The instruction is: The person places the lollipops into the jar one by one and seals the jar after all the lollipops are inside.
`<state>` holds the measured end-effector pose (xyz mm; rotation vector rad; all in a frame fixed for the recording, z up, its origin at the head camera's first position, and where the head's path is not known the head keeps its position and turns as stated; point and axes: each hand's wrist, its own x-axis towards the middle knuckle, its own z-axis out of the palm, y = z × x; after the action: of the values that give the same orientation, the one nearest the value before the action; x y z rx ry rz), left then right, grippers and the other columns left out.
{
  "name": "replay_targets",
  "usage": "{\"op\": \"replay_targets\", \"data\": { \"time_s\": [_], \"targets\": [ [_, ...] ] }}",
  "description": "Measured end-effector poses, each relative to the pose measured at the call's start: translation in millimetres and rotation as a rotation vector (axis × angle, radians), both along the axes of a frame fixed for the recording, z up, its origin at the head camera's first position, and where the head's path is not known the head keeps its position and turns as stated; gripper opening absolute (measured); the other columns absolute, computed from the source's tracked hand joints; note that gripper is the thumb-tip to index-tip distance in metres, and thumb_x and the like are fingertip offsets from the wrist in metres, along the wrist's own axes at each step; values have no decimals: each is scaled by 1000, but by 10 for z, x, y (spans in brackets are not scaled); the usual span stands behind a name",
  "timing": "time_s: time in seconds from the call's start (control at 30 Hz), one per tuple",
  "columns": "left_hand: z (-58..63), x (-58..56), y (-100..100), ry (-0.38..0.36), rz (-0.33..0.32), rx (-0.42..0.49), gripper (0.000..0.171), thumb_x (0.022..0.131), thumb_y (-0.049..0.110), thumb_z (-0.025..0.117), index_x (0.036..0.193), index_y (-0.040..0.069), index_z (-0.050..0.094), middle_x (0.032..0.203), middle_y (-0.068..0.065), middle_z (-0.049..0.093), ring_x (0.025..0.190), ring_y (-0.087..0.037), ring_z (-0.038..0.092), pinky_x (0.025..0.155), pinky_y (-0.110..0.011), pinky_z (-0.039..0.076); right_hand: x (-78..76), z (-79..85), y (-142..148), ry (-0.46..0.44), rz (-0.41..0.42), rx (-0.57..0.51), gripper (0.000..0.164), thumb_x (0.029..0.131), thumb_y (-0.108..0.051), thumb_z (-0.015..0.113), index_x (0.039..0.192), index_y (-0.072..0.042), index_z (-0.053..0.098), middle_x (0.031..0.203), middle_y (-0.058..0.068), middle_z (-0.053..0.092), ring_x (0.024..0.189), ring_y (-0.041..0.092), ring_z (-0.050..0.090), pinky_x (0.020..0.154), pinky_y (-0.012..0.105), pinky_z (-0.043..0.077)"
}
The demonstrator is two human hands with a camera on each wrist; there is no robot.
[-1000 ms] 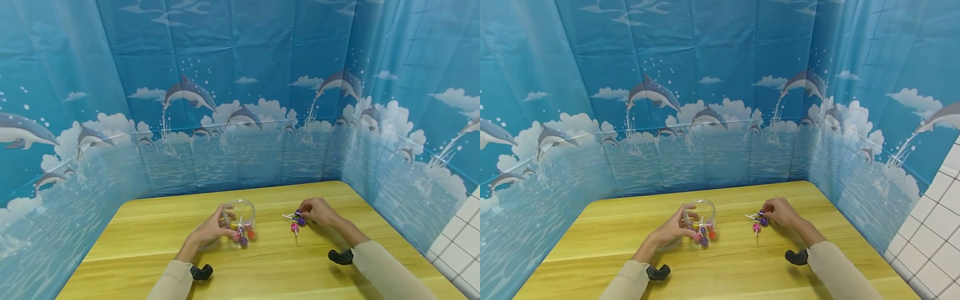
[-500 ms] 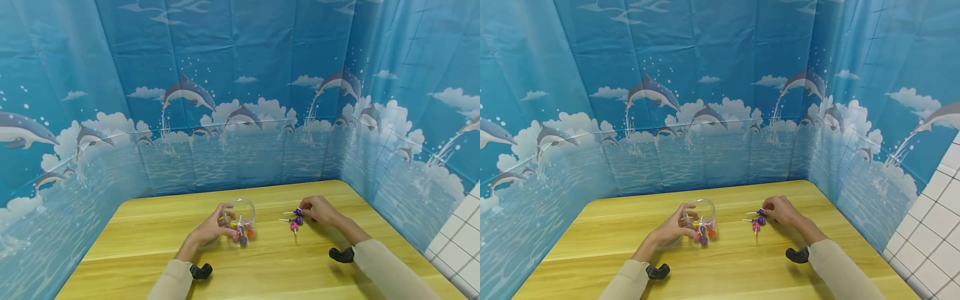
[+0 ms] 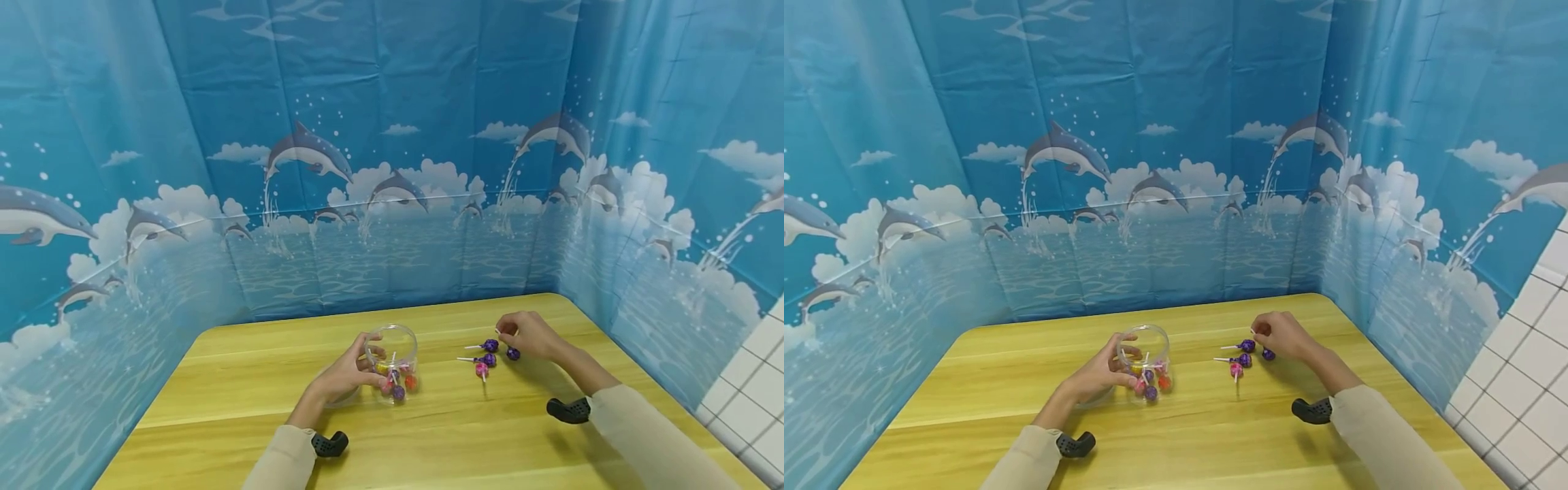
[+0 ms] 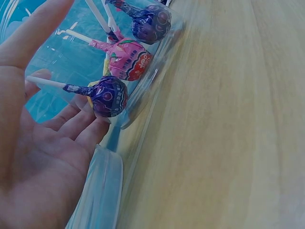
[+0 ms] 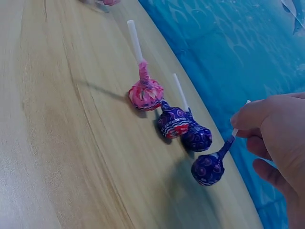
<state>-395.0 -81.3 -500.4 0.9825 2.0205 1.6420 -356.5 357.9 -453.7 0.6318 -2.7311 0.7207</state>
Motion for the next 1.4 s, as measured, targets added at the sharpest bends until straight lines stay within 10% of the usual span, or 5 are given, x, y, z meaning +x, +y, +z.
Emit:
{"op": "replay_targets", "data": {
  "time_s": [0.77, 1.4],
  "targets": [
    [11, -10, -25, -19, -17, 0, 80, 93, 11, 79, 155, 21, 29, 146, -31, 40, 118, -31, 61, 98, -44, 49, -16, 216, -73, -65, -179, -319, 14, 101, -20, 71, 102, -6, 70, 92, 3, 71, 88, 22, 67, 76, 43, 53],
    [-6, -18, -17, -24, -11, 0, 77, 95, 8, 76, 155, 21, 30, 145, -26, 43, 121, -32, 60, 100, -45, 48, -37, 326, -406, -143, -99, -525, 17, 101, -18, 71, 106, -2, 70, 99, 8, 72, 95, 26, 67, 84, 44, 52]
  ]
}}
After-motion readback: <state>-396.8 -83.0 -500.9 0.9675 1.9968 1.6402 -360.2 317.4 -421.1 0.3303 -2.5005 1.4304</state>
